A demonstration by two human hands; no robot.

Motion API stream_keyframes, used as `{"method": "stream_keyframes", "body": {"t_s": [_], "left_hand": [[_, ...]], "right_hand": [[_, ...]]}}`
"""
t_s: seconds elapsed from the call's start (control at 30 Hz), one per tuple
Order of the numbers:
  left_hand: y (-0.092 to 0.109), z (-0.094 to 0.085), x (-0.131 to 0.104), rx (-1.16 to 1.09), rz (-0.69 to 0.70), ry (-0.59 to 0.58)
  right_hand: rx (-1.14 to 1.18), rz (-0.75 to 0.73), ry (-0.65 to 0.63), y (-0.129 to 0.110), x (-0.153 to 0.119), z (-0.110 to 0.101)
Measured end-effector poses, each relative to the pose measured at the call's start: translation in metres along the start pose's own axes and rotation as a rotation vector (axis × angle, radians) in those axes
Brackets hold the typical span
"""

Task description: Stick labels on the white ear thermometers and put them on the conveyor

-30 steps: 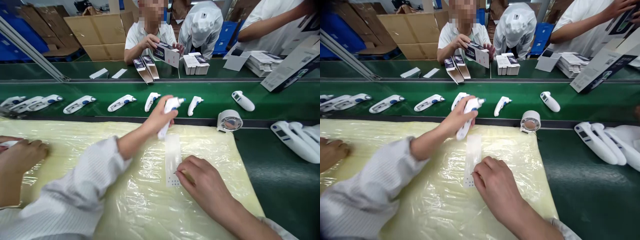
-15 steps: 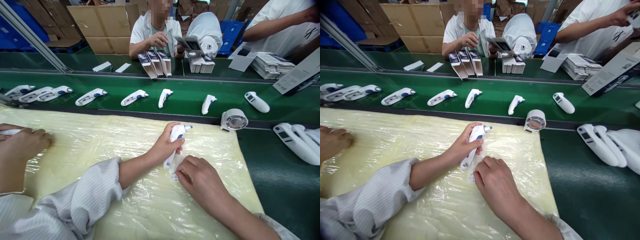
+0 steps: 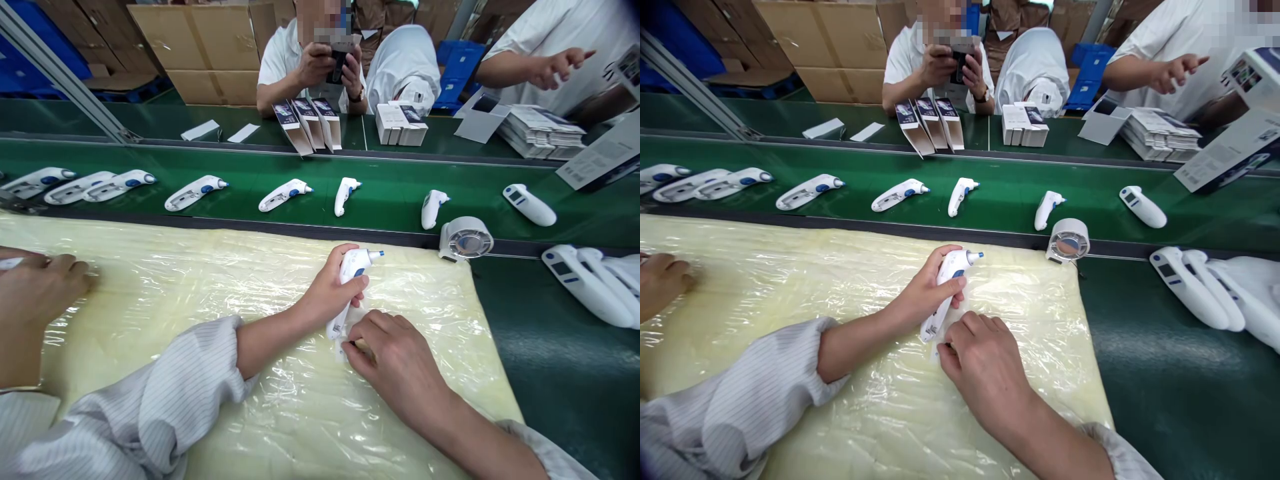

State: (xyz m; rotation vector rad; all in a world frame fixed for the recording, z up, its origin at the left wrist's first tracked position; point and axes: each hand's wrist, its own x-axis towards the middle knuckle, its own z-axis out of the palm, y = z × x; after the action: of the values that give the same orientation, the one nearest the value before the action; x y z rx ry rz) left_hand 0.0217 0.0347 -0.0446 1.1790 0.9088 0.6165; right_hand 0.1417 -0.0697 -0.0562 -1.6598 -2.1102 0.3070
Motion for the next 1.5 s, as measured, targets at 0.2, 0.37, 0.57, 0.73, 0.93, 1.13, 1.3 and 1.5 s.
{"method": "stream_keyframes", "body": {"t_s": [0.2, 0.37, 0.57, 0.73, 0.93, 1.13, 1.3, 1.5], "left_hand": [[0.001, -0.001, 0.001, -0.014, -0.040, 0.003], [0.004, -0.005, -0.006, 0.160, -0.060, -0.016], [0.010, -0.006, -0.022, 0.388, 0.048, -0.057], [0.016, -0.001, -0.028, 0.434, 0.086, -0.068], [0.014, 0.000, -0.029, 0.446, 0.076, -0.075], [0.011, 0.001, -0.027, 0.416, 0.060, -0.075], [0.014, 0.002, -0.028, 0.371, 0.005, -0.092], [0.010, 0.002, -0.030, 0.299, -0.022, -0.092]], "right_hand": [[0.366, 0.201, -0.002, 0.010, 0.005, -0.027], [0.376, 0.244, 0.227, 0.018, 0.020, -0.053], [0.310, 0.209, 0.273, 0.017, 0.036, -0.053], [0.320, 0.203, 0.267, 0.016, 0.035, -0.050], [0.304, 0.221, 0.261, 0.015, 0.035, -0.050], [0.309, 0.233, 0.266, 0.015, 0.036, -0.048], [0.331, 0.250, 0.265, 0.014, 0.036, -0.048], [0.347, 0.260, 0.278, 0.013, 0.036, -0.047]]}}
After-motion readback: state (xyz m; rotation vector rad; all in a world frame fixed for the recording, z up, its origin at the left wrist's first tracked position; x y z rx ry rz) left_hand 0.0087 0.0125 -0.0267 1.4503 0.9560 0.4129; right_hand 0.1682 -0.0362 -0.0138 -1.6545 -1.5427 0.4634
